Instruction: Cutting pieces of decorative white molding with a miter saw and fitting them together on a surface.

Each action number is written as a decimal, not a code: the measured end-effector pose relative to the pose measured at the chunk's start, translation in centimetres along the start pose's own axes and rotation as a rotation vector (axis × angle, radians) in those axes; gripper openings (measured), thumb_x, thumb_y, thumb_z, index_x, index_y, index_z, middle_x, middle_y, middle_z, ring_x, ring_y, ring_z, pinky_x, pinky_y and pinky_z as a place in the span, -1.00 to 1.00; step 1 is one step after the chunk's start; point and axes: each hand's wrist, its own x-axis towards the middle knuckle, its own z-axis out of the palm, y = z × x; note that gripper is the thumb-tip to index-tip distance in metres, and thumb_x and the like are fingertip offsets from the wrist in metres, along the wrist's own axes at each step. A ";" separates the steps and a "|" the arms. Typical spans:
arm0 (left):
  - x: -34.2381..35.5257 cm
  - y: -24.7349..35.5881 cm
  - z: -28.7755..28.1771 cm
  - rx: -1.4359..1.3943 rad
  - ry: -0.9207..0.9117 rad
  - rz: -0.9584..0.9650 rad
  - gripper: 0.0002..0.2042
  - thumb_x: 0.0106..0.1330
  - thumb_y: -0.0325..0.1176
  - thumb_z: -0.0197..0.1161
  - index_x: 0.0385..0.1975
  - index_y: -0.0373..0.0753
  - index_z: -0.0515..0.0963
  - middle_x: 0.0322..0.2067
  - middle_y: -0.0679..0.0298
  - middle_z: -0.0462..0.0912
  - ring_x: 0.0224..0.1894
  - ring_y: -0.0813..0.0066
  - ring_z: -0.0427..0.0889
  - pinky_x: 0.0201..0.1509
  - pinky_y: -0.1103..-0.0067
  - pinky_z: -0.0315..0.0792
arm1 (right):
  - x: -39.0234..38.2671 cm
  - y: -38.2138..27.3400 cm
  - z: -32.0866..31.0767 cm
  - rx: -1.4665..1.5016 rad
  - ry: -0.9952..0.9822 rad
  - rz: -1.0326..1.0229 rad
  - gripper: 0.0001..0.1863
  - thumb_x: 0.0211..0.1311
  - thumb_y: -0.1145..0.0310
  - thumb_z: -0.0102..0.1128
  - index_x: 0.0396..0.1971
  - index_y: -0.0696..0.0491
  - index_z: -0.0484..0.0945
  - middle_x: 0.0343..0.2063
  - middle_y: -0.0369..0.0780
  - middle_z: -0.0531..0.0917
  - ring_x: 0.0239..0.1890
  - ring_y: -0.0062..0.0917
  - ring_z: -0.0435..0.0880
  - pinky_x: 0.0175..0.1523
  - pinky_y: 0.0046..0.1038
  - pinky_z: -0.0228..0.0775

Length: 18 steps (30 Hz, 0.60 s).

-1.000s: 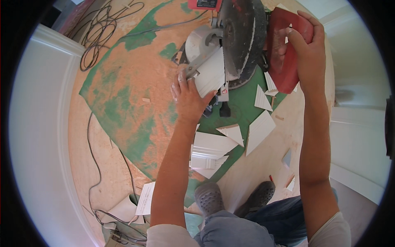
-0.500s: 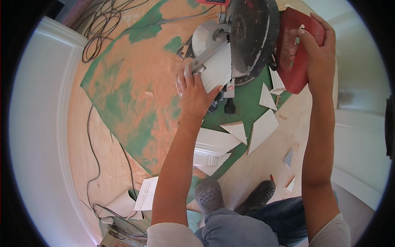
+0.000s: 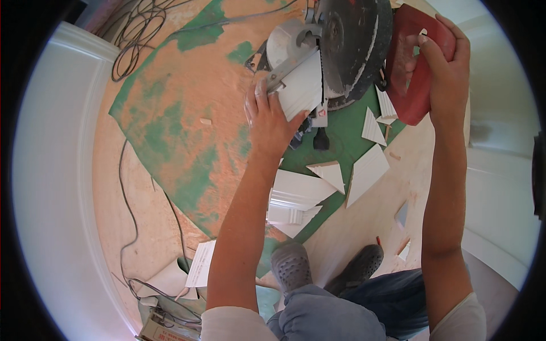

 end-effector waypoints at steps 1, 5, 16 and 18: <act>0.2 0.2 0.0 0.001 -0.018 -0.013 -0.19 0.15 0.10 0.63 0.17 -0.50 0.55 0.48 -0.19 0.26 0.53 -0.33 0.15 0.59 -0.13 0.10 | -0.1 -0.1 0.1 -0.006 0.013 0.012 -0.41 0.46 0.38 0.25 0.42 0.14 0.32 -0.02 -0.11 0.77 -0.40 -0.58 0.73 -0.26 -0.49 0.69; 0.3 0.7 -0.2 0.008 -0.055 -0.045 -0.20 0.16 0.10 0.63 0.16 -0.50 0.55 0.46 -0.20 0.28 0.52 -0.34 0.15 0.59 -0.12 0.10 | -0.3 -0.3 0.1 -0.036 0.043 0.017 -0.41 0.46 0.38 0.25 0.41 0.15 0.31 -0.01 -0.10 0.78 -0.38 -0.57 0.75 -0.25 -0.48 0.72; 0.3 0.4 0.0 0.010 -0.044 -0.036 -0.19 0.16 0.10 0.63 0.14 -0.54 0.54 0.44 -0.23 0.27 0.53 -0.33 0.11 0.59 -0.11 0.08 | -0.2 0.0 0.2 -0.033 0.033 -0.016 -0.40 0.45 0.38 0.26 0.41 0.16 0.31 -0.02 -0.11 0.77 -0.39 -0.56 0.74 -0.25 -0.47 0.72; 0.3 0.4 0.0 0.011 -0.044 -0.047 -0.18 0.16 0.11 0.63 0.14 -0.55 0.53 0.44 -0.23 0.28 0.53 -0.33 0.12 0.59 -0.12 0.09 | 0.1 -0.1 0.2 -0.052 0.047 -0.023 -0.40 0.45 0.37 0.27 0.41 0.16 0.31 -0.02 -0.10 0.77 -0.39 -0.55 0.74 -0.25 -0.47 0.72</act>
